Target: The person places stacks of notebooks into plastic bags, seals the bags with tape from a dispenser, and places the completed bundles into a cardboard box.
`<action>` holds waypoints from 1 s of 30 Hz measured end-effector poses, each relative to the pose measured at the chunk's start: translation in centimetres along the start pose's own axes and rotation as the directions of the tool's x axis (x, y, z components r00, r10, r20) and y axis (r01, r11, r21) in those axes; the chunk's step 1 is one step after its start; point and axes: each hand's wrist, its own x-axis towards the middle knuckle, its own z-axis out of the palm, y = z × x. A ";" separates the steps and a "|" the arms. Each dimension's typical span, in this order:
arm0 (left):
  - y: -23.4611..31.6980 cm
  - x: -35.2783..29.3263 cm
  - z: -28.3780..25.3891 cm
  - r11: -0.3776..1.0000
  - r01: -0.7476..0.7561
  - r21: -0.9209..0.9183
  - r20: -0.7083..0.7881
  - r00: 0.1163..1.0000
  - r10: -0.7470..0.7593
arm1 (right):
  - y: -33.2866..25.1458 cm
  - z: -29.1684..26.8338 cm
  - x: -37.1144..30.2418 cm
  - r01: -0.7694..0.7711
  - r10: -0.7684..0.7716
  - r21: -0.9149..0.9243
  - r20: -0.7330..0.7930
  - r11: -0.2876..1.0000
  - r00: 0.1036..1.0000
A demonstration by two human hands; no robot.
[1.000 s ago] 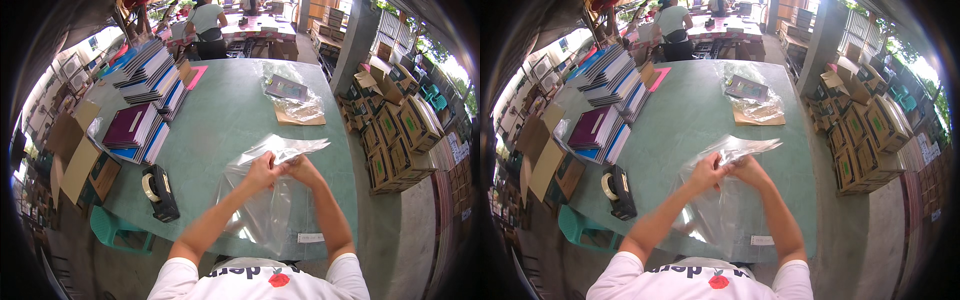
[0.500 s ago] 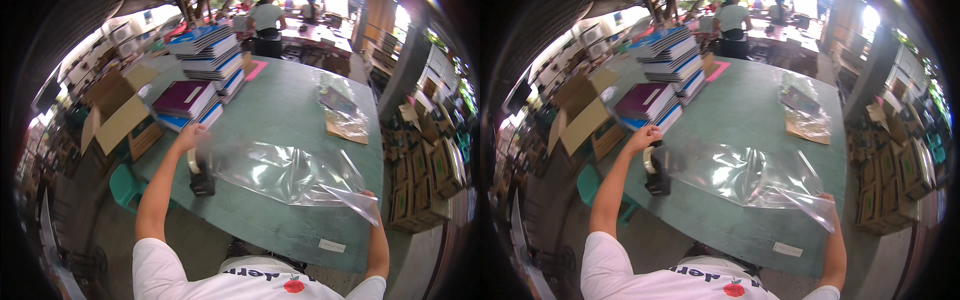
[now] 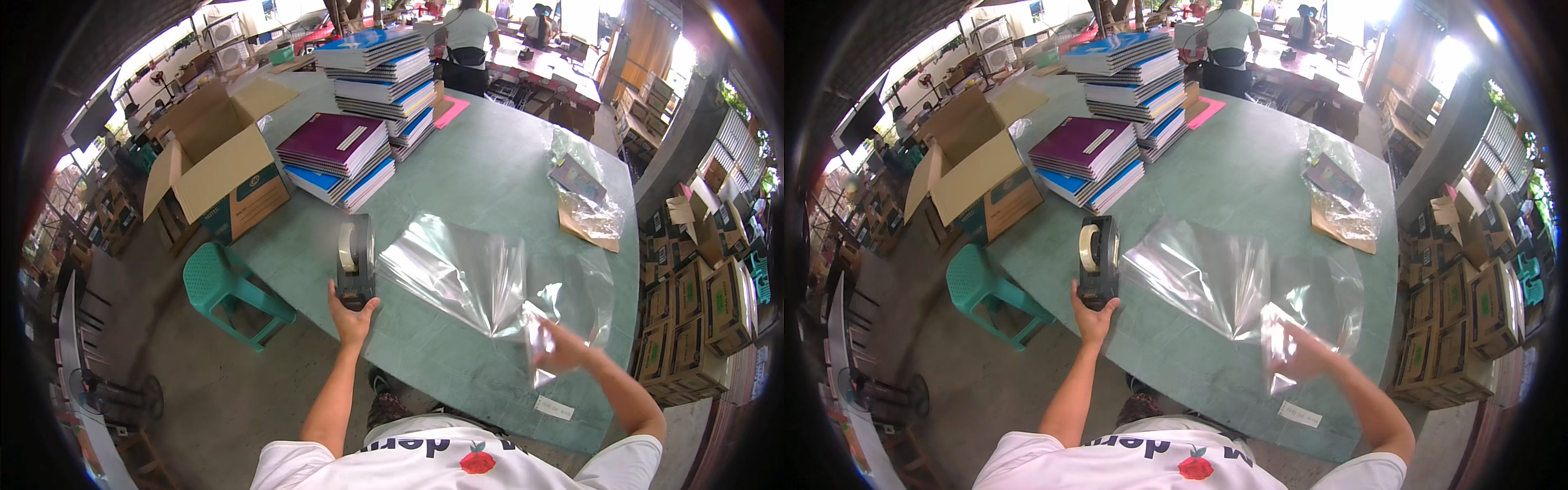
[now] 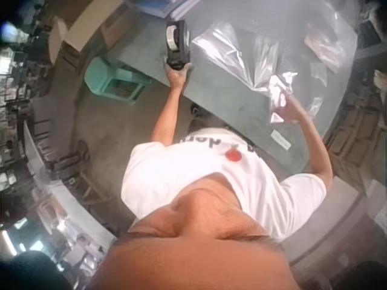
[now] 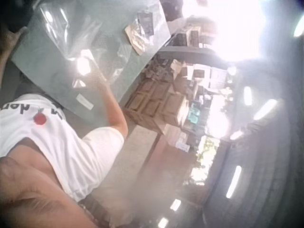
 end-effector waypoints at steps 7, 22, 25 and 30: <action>1.5 0.4 0.8 0.982 0.073 -0.174 0.063 0.996 -0.063 | 6.9 6.4 -1.0 0.245 -0.248 0.042 0.174 0.969 0.953; -1.1 3.9 -3.1 0.999 -0.030 0.027 0.264 0.964 0.022 | 3.7 8.8 0.1 0.178 -0.144 -0.637 0.105 0.750 0.984; 0.0 4.7 -2.4 1.000 0.003 0.012 0.269 0.963 -0.006 | 6.0 6.8 -0.6 0.088 -0.116 -0.295 -0.078 0.952 0.990; 0.4 8.4 5.9 0.998 -0.056 -0.032 0.290 0.955 0.063 | 9.0 2.7 4.7 -0.111 0.443 0.980 0.025 0.168 0.896</action>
